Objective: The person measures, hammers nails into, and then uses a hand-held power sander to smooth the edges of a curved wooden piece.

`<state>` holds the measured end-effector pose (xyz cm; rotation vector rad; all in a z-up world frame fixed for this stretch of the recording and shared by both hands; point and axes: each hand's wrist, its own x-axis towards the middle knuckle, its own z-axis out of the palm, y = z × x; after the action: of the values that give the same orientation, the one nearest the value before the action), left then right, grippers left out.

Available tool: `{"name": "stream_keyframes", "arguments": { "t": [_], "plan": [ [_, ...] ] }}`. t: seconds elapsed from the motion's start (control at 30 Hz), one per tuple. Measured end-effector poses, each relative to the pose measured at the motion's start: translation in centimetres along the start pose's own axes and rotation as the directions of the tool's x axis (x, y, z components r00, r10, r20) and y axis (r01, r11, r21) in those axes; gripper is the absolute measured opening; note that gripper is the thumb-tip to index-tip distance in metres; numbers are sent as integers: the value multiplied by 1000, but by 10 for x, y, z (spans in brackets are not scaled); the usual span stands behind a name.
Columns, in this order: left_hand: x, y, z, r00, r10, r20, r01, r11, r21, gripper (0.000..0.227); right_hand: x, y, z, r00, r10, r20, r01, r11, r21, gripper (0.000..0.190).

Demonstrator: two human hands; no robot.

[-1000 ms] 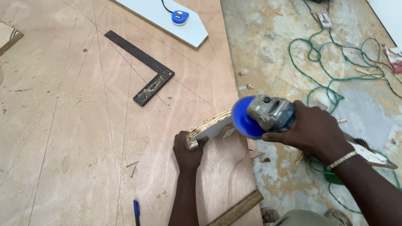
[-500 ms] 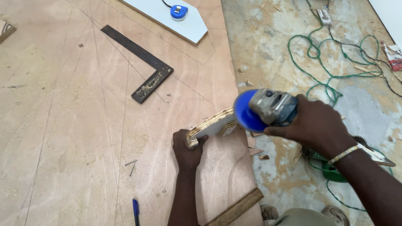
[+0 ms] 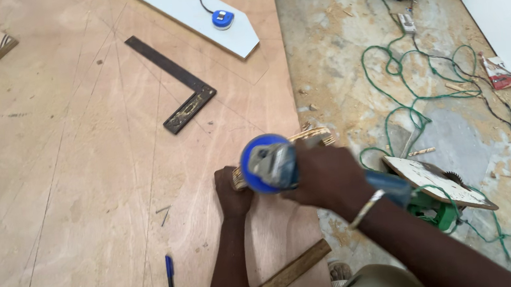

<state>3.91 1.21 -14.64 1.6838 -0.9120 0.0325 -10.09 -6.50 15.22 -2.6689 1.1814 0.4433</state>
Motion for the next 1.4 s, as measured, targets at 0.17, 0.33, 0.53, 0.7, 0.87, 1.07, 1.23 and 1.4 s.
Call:
{"name": "stream_keyframes", "arguments": {
  "t": [0.17,0.33,0.53,0.7,0.87,1.07,1.23,1.4],
  "plan": [
    [3,5,1,999,-49,4,49,999,-16,30,14,11,-3,996,-43,-74,42,999,-9,82],
    [3,13,-4,993,-114,36,115,993,-20,30,8,61,-10,984,180,-9,-178,978,110,99],
    [2,12,-3,989,-145,29,145,989,-3,42,1,103,-2,959,280,-43,-269,949,162,101],
    [1,9,-3,989,-149,26,148,989,28,44,6,137,4,929,366,-50,-342,904,258,94],
    [1,12,-3,981,-189,49,188,982,37,44,-4,116,-6,959,264,-99,-222,925,310,97],
    [1,12,-2,988,-149,29,148,989,26,43,2,63,-15,978,197,67,-199,979,36,106],
    [6,11,-2,986,-161,34,161,987,2,42,2,76,-20,973,229,21,-229,973,1,103],
    [0,9,-3,990,-136,45,137,991,-6,43,-2,80,-21,972,232,-19,-232,972,26,102]
  ]
}}
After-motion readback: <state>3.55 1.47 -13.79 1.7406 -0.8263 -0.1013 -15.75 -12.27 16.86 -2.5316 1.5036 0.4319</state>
